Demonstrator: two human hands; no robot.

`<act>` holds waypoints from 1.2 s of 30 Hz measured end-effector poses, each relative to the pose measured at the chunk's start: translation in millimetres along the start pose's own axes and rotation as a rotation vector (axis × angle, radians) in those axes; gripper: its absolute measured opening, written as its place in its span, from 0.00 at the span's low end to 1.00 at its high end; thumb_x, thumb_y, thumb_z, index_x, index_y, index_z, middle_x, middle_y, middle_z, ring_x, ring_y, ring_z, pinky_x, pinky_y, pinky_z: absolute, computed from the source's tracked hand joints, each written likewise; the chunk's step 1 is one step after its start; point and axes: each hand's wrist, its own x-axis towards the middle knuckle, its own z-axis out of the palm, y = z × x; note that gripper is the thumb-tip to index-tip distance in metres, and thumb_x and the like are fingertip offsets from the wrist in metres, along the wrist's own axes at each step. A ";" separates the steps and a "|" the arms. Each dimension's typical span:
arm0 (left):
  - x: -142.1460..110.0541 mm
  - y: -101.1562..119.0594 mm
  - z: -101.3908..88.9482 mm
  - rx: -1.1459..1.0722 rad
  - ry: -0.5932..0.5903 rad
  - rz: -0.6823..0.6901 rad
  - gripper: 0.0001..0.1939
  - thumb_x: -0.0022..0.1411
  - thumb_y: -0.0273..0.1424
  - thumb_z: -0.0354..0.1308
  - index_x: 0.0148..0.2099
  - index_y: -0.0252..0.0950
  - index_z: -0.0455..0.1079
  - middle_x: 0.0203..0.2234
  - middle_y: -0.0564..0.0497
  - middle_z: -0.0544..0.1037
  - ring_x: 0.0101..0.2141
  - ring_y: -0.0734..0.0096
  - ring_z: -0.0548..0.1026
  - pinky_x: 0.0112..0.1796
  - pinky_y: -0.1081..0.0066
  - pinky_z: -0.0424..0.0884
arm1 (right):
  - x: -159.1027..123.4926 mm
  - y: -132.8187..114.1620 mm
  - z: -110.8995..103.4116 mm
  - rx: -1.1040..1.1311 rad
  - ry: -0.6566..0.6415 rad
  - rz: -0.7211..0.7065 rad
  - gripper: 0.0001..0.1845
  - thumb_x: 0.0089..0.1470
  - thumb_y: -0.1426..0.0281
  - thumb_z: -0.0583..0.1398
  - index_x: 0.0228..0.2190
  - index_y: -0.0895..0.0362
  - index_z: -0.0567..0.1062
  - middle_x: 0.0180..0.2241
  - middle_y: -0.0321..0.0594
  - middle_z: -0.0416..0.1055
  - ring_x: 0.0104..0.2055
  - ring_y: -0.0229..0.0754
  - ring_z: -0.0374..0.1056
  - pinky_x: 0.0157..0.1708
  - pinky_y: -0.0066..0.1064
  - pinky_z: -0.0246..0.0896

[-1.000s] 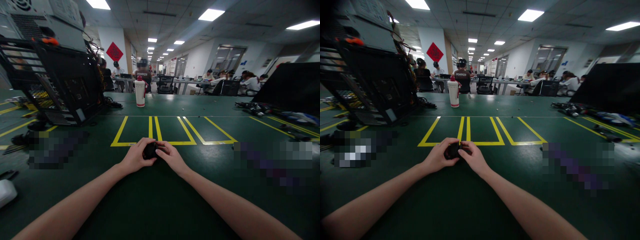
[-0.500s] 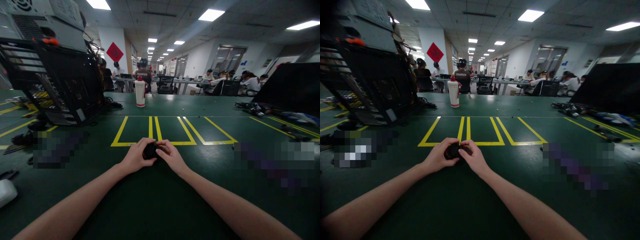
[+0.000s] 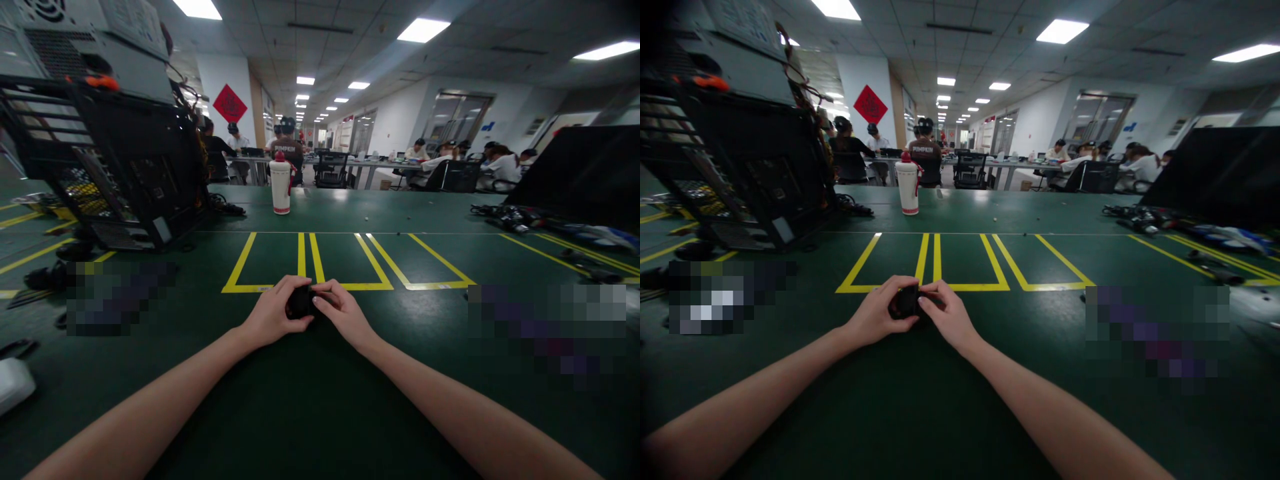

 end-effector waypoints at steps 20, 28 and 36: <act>0.2 0.9 0.1 0.010 0.004 -0.001 0.28 0.49 0.30 0.58 0.52 0.42 0.52 0.45 0.49 0.63 0.43 0.63 0.66 0.36 0.65 0.69 | 0.7 1.6 1.1 -0.037 0.004 -0.018 0.08 0.50 0.70 0.54 0.36 0.54 0.66 0.38 0.37 0.64 0.45 0.39 0.62 0.45 0.35 0.59; 0.2 5.9 -4.4 0.002 -0.020 -0.001 0.28 0.50 0.30 0.58 0.52 0.43 0.52 0.46 0.49 0.63 0.44 0.62 0.66 0.37 0.63 0.69 | -0.1 0.5 -0.8 -0.035 -0.004 0.066 0.13 0.50 0.68 0.55 0.40 0.54 0.65 0.42 0.40 0.64 0.47 0.41 0.61 0.47 0.38 0.58; 0.4 8.6 -5.7 0.009 -0.013 0.003 0.27 0.50 0.30 0.58 0.51 0.43 0.53 0.45 0.50 0.64 0.43 0.62 0.67 0.36 0.64 0.70 | -1.2 -2.7 1.6 -0.026 0.018 -0.024 0.08 0.49 0.71 0.55 0.34 0.54 0.67 0.38 0.37 0.64 0.44 0.39 0.62 0.44 0.35 0.60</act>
